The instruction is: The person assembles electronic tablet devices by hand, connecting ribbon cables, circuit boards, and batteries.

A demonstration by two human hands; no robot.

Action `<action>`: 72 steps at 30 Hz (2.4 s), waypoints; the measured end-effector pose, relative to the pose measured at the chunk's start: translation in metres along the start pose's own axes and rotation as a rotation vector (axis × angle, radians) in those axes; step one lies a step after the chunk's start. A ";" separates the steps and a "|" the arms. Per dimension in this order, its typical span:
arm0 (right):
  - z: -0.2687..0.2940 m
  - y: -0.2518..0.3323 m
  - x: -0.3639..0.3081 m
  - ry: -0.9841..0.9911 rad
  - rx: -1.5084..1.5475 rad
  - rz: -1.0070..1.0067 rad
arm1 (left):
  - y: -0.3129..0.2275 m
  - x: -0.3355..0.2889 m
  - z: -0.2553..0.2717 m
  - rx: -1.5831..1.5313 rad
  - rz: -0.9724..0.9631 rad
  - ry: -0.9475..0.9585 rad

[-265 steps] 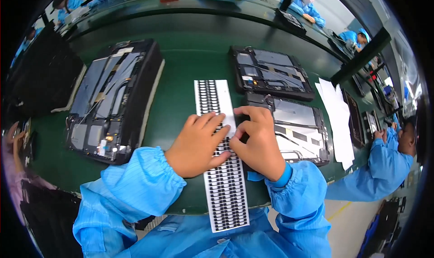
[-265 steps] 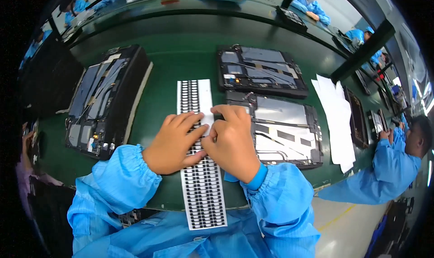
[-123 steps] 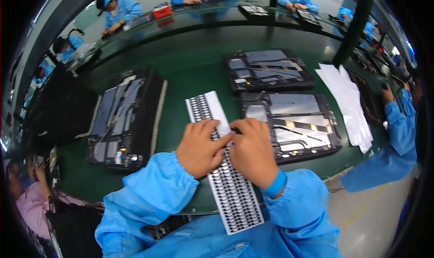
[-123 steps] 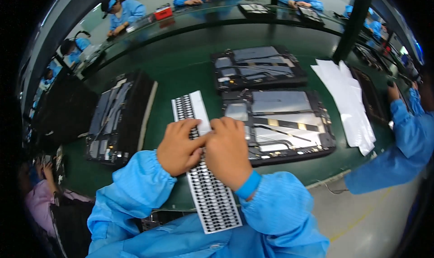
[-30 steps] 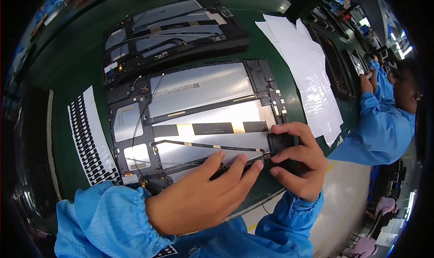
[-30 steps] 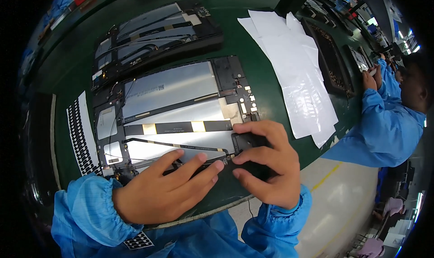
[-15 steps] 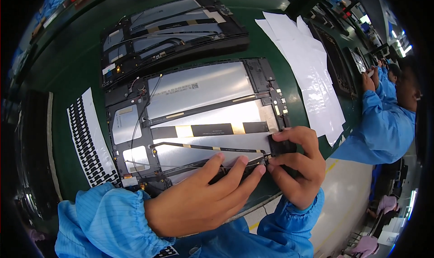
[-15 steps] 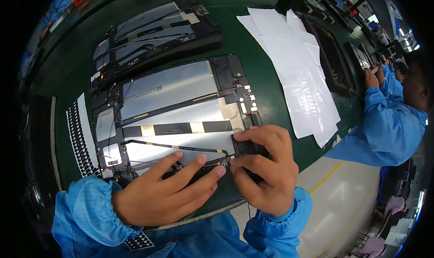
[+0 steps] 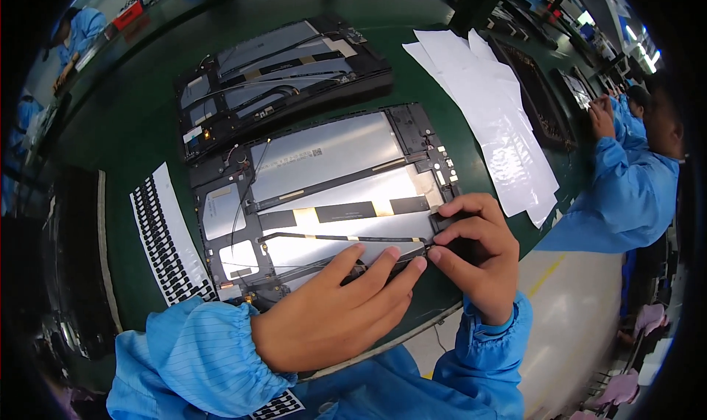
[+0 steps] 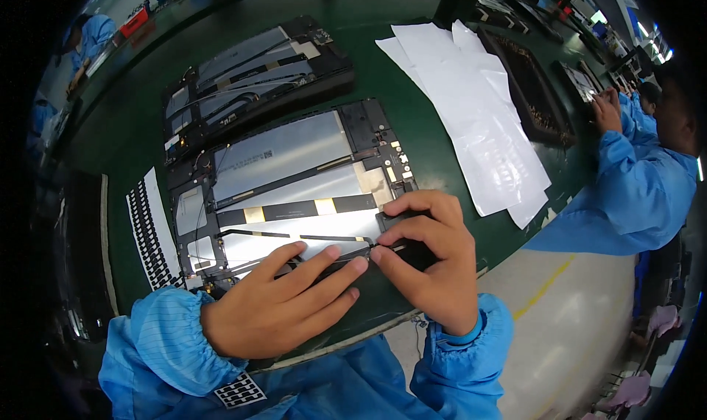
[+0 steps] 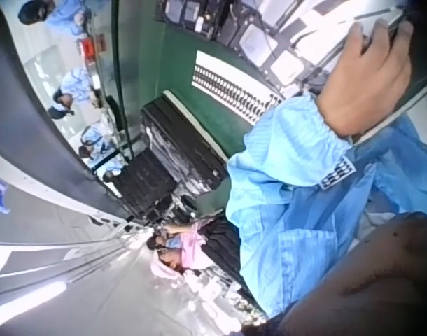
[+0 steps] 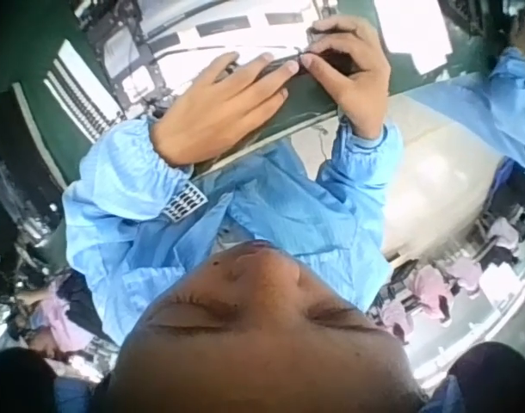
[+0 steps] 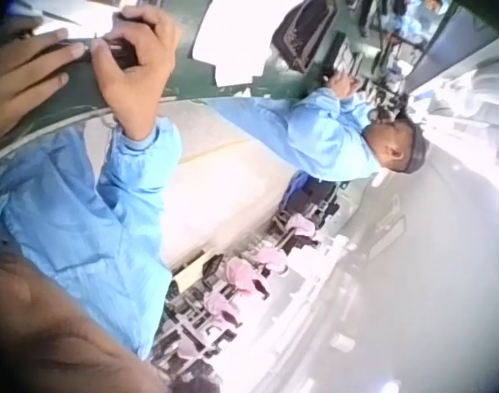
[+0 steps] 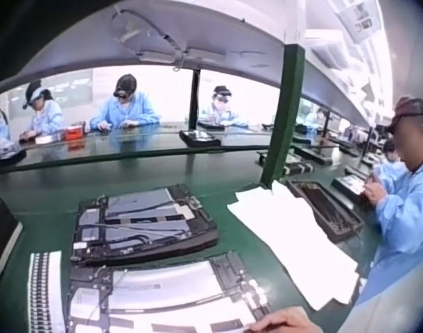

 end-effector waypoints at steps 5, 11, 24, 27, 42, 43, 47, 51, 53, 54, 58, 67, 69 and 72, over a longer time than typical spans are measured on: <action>0.001 0.001 0.004 -0.008 -0.003 0.020 | -0.002 0.002 0.001 0.060 -0.031 0.005; 0.005 -0.003 -0.003 -0.038 -0.031 0.141 | -0.003 0.005 -0.003 -0.004 0.001 -0.027; 0.006 0.003 -0.046 -0.480 -0.094 0.200 | 0.009 0.033 0.028 -0.201 0.116 -0.203; 0.006 0.007 -0.044 -0.435 -0.188 0.238 | 0.010 0.046 0.016 -0.234 0.088 -0.193; 0.000 0.016 -0.034 -0.284 -0.380 0.260 | 0.015 0.051 0.009 -0.318 0.226 -0.243; 0.000 0.016 -0.034 -0.282 -0.378 0.257 | 0.015 0.051 0.010 -0.320 0.229 -0.247; -0.002 0.016 -0.032 -0.245 -0.354 0.267 | 0.016 0.052 0.010 -0.331 0.238 -0.266; -0.003 0.015 -0.032 -0.228 -0.332 0.272 | 0.015 0.051 0.010 -0.351 0.176 -0.303; -0.002 0.015 -0.032 -0.227 -0.321 0.268 | 0.014 0.050 0.011 -0.381 0.171 -0.305; -0.002 0.015 -0.032 -0.226 -0.311 0.263 | 0.014 0.050 0.011 -0.391 0.178 -0.306; -0.002 0.015 -0.032 -0.222 -0.308 0.256 | 0.014 0.050 0.010 -0.397 0.173 -0.305; -0.005 0.016 -0.028 -0.166 -0.261 0.251 | 0.001 0.048 0.013 -0.113 0.030 -0.335; -0.004 0.016 -0.028 -0.172 -0.262 0.247 | 0.000 0.045 0.013 -0.106 0.035 -0.344; -0.003 0.015 -0.028 -0.170 -0.178 0.277 | 0.000 0.045 0.012 -0.155 0.070 -0.372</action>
Point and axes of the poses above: each hand's wrist, its own x-axis towards the middle knuckle, its own z-axis out of the back of the hand, y = z × x, the point moved 5 cm from there along x, towards the middle knuckle, and after that the axes turned 12 degrees about z, right-handed, at the moved point
